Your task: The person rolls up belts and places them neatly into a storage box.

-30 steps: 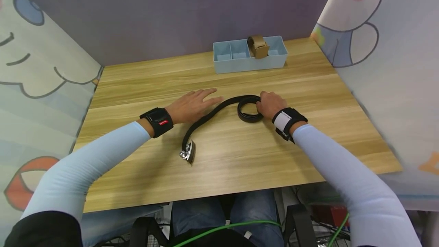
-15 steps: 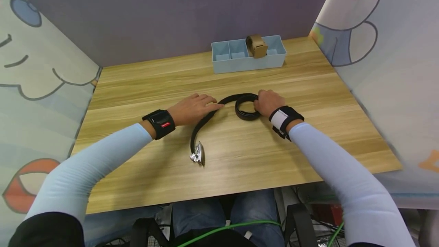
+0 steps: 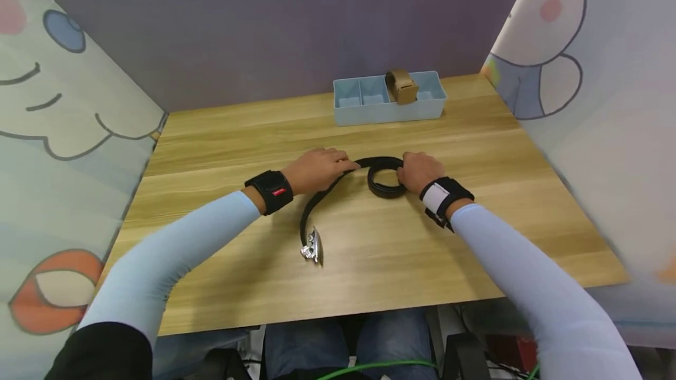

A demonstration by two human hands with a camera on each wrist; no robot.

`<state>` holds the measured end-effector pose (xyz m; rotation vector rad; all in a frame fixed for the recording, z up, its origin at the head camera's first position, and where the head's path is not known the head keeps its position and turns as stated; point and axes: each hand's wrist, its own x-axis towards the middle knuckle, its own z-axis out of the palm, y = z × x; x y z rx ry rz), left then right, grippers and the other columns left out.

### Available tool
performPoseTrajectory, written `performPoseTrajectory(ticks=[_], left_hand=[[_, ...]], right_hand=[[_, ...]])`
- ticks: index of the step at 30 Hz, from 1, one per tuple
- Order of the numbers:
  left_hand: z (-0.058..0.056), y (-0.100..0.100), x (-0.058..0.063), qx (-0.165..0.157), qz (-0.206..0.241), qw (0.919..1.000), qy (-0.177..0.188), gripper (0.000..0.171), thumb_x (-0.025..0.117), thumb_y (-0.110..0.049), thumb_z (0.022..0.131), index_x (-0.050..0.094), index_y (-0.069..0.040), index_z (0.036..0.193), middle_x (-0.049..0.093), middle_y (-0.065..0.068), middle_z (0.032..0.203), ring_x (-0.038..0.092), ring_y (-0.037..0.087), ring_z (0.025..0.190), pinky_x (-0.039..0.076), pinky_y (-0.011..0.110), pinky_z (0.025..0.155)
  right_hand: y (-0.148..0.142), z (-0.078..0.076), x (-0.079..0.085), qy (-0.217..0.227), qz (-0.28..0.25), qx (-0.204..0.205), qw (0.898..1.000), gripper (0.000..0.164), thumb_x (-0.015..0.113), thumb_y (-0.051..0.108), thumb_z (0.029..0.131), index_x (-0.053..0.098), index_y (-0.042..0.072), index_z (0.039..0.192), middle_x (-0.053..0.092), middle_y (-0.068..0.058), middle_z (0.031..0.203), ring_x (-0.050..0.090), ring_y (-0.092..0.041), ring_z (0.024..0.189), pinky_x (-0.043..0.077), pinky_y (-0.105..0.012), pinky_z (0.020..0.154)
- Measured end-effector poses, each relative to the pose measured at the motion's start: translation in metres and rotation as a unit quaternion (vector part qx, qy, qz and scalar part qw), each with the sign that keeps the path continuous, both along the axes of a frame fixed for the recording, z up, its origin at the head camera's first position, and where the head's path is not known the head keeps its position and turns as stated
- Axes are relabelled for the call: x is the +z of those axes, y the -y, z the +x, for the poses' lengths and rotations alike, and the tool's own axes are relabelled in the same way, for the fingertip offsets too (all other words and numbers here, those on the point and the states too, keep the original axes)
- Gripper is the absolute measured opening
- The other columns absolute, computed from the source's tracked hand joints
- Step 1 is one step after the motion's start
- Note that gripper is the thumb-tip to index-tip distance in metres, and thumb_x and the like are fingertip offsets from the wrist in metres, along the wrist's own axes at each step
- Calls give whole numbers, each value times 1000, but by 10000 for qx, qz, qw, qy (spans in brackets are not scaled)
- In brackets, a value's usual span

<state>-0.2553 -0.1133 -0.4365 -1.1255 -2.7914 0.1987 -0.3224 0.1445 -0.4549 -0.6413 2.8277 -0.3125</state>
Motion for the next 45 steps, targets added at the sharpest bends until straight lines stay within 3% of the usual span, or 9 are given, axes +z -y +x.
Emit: performPoseTrajectory(ticks=[4,10,20,25,30,37,45], left_hand=[[-6,-31,-15,-335,192,9989,-263,35,47,-22,97,51,-30,131,49,6,131,54,21,112,51,35,79],[-10,-59,-24,-510,172,9984,-165,34,43,-31,98,51,-37,131,41,6,142,50,21,120,50,36,78],[-15,-49,-28,-309,-168,9993,-122,37,43,-30,98,47,-40,133,35,8,147,46,24,125,50,41,84],[-18,-42,-30,30,-308,9995,118,43,46,-32,96,41,-39,138,28,10,150,46,26,126,50,40,82],[-22,-36,-36,226,-508,9981,251,49,48,-30,95,35,-38,142,32,8,149,50,24,121,50,38,84],[-30,-35,-42,139,-670,9976,98,59,56,-18,90,34,-37,142,36,5,145,51,22,119,50,37,86],[-32,-27,-49,121,-1064,9940,-208,76,68,-18,83,28,-40,143,37,4,144,54,20,116,51,36,85]], right_hand=[[-15,7,-6,233,11,-60,9997,27,49,28,92,55,3,86,58,-12,69,52,-25,55,37,-33,42],[-31,11,-15,358,38,-104,9993,25,49,27,92,53,4,83,54,-10,64,50,-23,53,36,-33,41],[-26,-3,-24,162,66,-18,9998,26,51,28,91,55,3,86,56,-11,67,51,-24,56,37,-34,43],[-22,-5,-25,109,19,23,9999,26,51,28,91,56,2,87,57,-11,68,52,-24,56,38,-35,44],[-22,-6,-27,18,-28,81,10000,25,51,26,91,56,2,86,56,-9,66,51,-23,55,38,-34,44],[-25,-8,-31,-77,-62,40,9999,24,52,26,90,56,3,83,56,-8,65,50,-22,55,38,-33,44],[-27,-4,-38,-92,-122,12,9999,22,54,26,90,56,5,82,57,-8,66,51,-22,56,38,-35,44]])
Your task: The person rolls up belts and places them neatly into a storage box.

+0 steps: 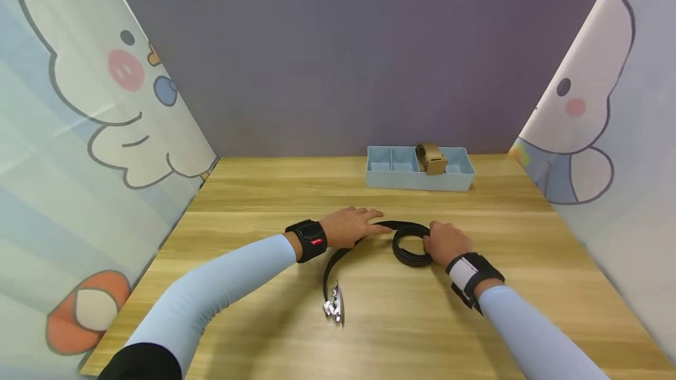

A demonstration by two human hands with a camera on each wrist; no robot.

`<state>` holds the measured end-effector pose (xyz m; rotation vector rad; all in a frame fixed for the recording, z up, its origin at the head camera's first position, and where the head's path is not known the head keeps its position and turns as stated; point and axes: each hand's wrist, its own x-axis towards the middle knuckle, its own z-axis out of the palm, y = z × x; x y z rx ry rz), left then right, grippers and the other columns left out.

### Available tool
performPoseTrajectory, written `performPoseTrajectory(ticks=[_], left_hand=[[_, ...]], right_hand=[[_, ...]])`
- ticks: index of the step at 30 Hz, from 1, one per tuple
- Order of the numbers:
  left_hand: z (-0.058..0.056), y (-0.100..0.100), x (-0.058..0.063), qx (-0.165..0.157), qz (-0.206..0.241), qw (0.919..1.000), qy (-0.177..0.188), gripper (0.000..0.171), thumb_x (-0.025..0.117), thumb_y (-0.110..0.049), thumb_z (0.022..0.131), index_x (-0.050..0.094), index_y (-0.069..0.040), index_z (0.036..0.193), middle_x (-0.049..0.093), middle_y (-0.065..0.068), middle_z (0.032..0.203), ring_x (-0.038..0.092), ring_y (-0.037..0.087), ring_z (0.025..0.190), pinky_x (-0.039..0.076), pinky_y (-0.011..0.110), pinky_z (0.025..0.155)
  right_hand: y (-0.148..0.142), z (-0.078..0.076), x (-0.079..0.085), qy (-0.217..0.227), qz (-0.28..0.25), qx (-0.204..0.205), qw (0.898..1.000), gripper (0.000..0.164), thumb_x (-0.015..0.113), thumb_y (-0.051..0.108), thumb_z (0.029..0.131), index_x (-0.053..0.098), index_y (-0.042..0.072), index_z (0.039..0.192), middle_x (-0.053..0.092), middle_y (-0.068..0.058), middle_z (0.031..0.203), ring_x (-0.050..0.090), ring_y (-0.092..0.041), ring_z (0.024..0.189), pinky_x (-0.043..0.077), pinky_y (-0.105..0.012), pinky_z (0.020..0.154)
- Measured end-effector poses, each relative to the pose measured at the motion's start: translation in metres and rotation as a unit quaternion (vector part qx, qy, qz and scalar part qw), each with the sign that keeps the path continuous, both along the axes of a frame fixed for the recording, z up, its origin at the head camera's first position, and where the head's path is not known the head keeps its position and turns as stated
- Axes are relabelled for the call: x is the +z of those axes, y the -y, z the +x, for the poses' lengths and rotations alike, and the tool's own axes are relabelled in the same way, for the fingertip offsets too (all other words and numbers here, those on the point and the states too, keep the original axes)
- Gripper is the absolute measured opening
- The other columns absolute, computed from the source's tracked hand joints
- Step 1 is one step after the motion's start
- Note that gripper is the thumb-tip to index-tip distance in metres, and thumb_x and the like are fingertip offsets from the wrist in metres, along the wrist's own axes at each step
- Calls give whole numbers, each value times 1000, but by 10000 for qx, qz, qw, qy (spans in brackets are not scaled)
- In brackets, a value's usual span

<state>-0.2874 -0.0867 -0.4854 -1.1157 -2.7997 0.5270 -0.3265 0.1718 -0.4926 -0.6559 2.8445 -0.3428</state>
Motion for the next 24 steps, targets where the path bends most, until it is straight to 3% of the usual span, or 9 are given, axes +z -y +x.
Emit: performPoseTrajectory(ticks=[6,12,16,20,24], left_hand=[[3,-1,0,96,-104,9998,102,79,71,-21,81,26,-39,144,35,3,145,52,20,118,50,37,89],[5,-7,2,147,-23,9998,121,72,64,-16,85,29,-42,143,35,2,145,52,20,118,50,35,88],[7,-9,1,77,-10,10000,14,70,61,-21,87,25,-41,144,36,2,145,53,18,117,51,33,83],[9,-14,0,-48,66,10000,-14,62,51,-27,93,21,-43,145,30,4,149,49,20,124,50,34,87],[9,-19,1,-316,197,9993,42,51,45,-33,96,26,-47,142,25,7,152,44,22,129,49,36,90]], right_hand=[[-2,1,-1,12,-27,-32,10000,22,55,26,89,55,6,81,57,-8,67,51,-22,57,39,-35,45],[-3,3,-2,-25,-49,-22,10000,21,56,25,89,55,6,81,57,-8,67,51,-22,57,39,-36,45],[-3,2,-8,-62,-47,-48,10000,21,56,25,88,55,6,80,57,-8,66,52,-22,56,39,-36,44],[-3,3,-7,-106,-30,-14,9999,21,57,24,88,56,5,81,57,-8,66,52,-22,55,39,-37,44],[-4,4,-3,-213,-44,59,9997,21,57,23,87,56,3,81,56,-8,65,51,-22,54,38,-37,44]])
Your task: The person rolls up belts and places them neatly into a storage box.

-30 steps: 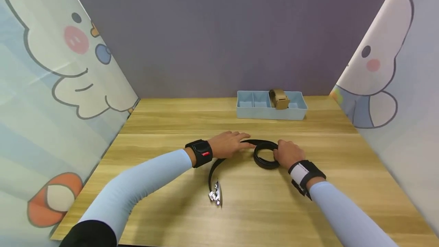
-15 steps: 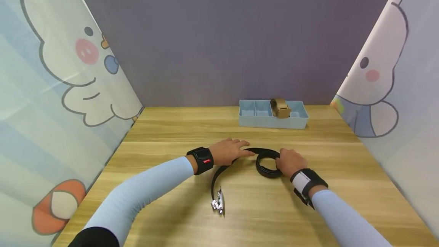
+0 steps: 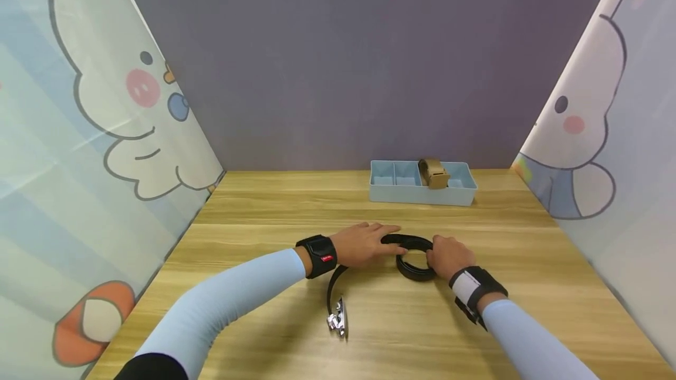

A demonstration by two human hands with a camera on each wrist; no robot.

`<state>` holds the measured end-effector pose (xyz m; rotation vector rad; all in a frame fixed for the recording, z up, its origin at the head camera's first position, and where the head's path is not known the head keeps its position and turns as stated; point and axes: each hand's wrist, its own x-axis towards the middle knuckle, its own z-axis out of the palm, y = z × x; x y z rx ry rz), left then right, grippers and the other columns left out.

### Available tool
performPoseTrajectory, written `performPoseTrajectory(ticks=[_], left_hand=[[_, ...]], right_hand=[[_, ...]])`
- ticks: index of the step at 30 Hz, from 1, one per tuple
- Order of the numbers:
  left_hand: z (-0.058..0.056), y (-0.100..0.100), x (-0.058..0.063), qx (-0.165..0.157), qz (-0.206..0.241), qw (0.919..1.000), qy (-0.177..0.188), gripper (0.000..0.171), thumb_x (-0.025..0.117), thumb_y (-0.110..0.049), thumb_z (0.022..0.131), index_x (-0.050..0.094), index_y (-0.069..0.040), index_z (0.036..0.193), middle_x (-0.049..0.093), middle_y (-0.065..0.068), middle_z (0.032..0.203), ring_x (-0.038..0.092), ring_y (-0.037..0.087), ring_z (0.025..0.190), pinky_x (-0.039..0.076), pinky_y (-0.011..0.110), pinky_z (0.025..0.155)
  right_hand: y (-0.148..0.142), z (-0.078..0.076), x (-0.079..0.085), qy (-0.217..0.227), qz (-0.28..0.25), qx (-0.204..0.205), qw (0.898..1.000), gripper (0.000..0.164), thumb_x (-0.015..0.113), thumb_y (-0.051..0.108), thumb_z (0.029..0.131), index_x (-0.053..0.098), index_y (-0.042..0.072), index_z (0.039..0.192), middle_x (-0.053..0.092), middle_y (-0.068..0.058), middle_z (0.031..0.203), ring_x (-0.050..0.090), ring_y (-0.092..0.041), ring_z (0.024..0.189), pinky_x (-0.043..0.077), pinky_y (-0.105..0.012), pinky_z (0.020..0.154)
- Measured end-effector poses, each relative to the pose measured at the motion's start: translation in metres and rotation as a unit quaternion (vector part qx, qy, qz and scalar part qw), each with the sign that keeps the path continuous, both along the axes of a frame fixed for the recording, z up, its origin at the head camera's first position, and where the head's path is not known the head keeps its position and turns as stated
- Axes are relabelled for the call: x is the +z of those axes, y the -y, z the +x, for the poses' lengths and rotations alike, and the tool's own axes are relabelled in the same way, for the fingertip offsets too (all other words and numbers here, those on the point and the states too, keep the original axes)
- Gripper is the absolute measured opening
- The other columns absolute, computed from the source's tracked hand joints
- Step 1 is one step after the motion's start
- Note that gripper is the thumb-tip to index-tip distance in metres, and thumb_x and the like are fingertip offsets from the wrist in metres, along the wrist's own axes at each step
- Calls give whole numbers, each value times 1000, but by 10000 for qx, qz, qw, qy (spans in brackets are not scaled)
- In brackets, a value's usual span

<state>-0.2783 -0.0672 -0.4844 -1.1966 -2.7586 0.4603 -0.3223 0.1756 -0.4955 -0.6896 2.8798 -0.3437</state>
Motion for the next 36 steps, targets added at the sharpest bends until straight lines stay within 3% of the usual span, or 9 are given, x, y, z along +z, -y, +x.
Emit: performPoseTrajectory(ticks=[6,15,19,23,25,27,31,33,36], left_hand=[[0,-10,-4,-110,268,9996,24,39,48,-45,93,45,-45,132,30,5,149,45,19,125,49,34,85],[-1,-29,-7,645,685,9925,779,25,55,-46,88,59,-44,113,30,7,150,45,26,127,49,39,90],[-4,-36,-7,662,662,9924,795,20,57,-43,88,63,-42,107,38,5,145,51,23,120,49,33,90],[-8,-42,-6,646,610,9930,781,19,58,-42,88,64,-42,107,40,2,142,50,21,119,48,30,91],[-9,-44,-4,688,613,9923,832,20,59,-41,88,65,-42,107,40,1,141,51,20,118,49,29,89],[-10,-44,-4,726,625,9915,885,20,61,-39,87,66,-41,106,41,0,141,51,20,117,50,29,87],[-13,-43,-2,726,613,9912,919,20,64,-37,85,67,-41,105,43,-2,140,51,18,116,49,27,87],[-14,-42,-1,692,623,9915,908,22,64,-38,85,67,-40,107,43,-2,140,51,18,116,49,27,87],[-15,-40,1,688,706,9907,940,19,63,-39,86,68,-40,104,44,-1,139,52,18,115,50,26,84]], right_hand=[[-1,0,0,-113,-122,63,9998,20,57,22,87,54,4,79,55,-8,64,49,-22,53,38,-36,44],[1,3,-6,16,-58,42,10000,21,57,23,88,54,5,77,54,-7,63,49,-22,53,37,-35,44],[-2,4,-5,-38,-99,103,9999,25,56,25,89,52,5,74,52,-6,61,48,-21,51,36,-34,44],[-2,12,1,-587,-55,77,9982,35,56,32,90,50,4,70,47,-5,54,45,-20,44,32,-32,39],[1,20,6,-1148,-50,88,9933,37,57,34,89,49,4,69,44,-4,49,42,-19,39,29,-31,35],[5,29,12,-1851,-140,186,9824,35,59,31,87,48,4,69,40,-3,46,38,-18,35,26,-29,32],[16,48,24,-3063,-404,619,9491,27,65,24,78,49,6,64,33,2,43,28,-11,32,18,-24,30],[23,58,29,-3112,-488,917,9446,27,66,24,77,48,12,61,32,5,44,26,-8,34,16,-22,33],[38,75,31,-2630,-619,1442,9519,28,68,35,79,52,17,63,38,9,47,29,-4,37,18,-18,35]])
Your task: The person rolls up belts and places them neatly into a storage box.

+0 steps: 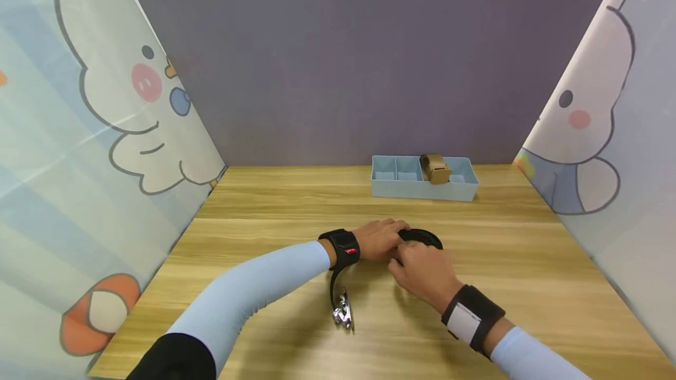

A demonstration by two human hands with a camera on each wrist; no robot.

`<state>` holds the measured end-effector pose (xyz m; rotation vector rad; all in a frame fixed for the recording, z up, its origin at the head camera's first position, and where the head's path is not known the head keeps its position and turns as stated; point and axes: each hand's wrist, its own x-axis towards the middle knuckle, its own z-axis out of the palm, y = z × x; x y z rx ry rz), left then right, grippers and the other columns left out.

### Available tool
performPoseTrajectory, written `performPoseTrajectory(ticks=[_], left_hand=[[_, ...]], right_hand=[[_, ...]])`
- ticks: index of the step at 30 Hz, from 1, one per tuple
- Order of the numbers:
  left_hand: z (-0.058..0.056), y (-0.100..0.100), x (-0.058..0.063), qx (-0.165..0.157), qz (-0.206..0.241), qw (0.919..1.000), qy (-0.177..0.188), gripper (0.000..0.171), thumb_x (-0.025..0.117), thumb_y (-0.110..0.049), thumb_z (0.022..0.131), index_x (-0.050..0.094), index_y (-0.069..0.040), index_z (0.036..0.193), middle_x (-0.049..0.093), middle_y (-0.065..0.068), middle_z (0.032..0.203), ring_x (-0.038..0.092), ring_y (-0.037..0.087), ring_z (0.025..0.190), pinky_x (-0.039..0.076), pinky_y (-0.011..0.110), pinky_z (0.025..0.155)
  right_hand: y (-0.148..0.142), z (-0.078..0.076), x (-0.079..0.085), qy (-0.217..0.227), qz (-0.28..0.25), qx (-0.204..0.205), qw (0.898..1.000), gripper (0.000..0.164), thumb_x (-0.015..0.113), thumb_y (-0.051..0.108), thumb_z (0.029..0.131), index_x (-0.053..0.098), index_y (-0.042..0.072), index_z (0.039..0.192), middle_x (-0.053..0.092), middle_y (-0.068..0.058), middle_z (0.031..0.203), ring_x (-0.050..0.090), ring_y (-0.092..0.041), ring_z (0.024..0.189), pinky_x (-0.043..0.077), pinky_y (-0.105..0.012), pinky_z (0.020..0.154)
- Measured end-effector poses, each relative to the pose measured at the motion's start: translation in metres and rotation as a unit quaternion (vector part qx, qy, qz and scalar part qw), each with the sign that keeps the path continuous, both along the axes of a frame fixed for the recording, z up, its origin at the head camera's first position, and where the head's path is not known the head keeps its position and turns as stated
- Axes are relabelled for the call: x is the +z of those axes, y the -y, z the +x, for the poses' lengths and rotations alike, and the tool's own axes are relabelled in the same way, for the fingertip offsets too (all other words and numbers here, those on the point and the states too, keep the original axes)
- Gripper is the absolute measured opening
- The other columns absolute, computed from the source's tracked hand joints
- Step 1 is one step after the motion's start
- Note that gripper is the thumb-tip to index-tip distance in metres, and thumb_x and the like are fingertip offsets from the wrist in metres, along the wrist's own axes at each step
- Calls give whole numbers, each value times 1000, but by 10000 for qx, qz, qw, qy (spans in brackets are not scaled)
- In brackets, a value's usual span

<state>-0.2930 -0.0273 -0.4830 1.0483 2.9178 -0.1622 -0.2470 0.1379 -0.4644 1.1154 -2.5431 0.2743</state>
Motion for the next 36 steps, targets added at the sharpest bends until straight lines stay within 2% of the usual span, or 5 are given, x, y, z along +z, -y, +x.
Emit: performPoseTrajectory(ticks=[7,15,22,29,36], left_hand=[[1,3,2,-117,-72,9999,-26,20,61,-41,85,68,-39,105,44,1,139,52,18,114,48,24,87],[4,10,-1,-124,-3,9997,226,23,61,-38,86,68,-36,108,43,0,139,50,17,119,46,24,93],[3,13,-2,-212,14,9996,196,21,61,-38,86,68,-37,106,44,1,139,48,17,122,45,25,95],[0,12,3,-291,-30,9995,77,20,62,-37,86,69,-36,105,45,3,138,52,18,117,46,23,92],[0,18,8,-353,-138,9992,144,22,63,-35,85,70,-32,106,46,3,137,49,16,123,45,24,95]], right_hand=[[25,35,-21,1364,267,656,9881,53,55,73,72,61,21,64,39,16,48,34,3,43,27,-17,38],[37,54,-35,2165,264,899,9718,54,50,76,73,62,24,73,50,17,59,43,2,52,33,-21,44],[56,78,-36,1944,-13,656,9787,52,51,77,71,53,26,65,44,17,55,43,0,49,30,-22,41],[43,76,-29,2191,-79,820,9722,16,68,40,68,58,27,68,48,21,56,42,5,50,32,-18,41],[25,74,-25,1941,192,587,9790,22,70,41,63,59,24,71,48,20,57,40,4,50,31,-19,41]])
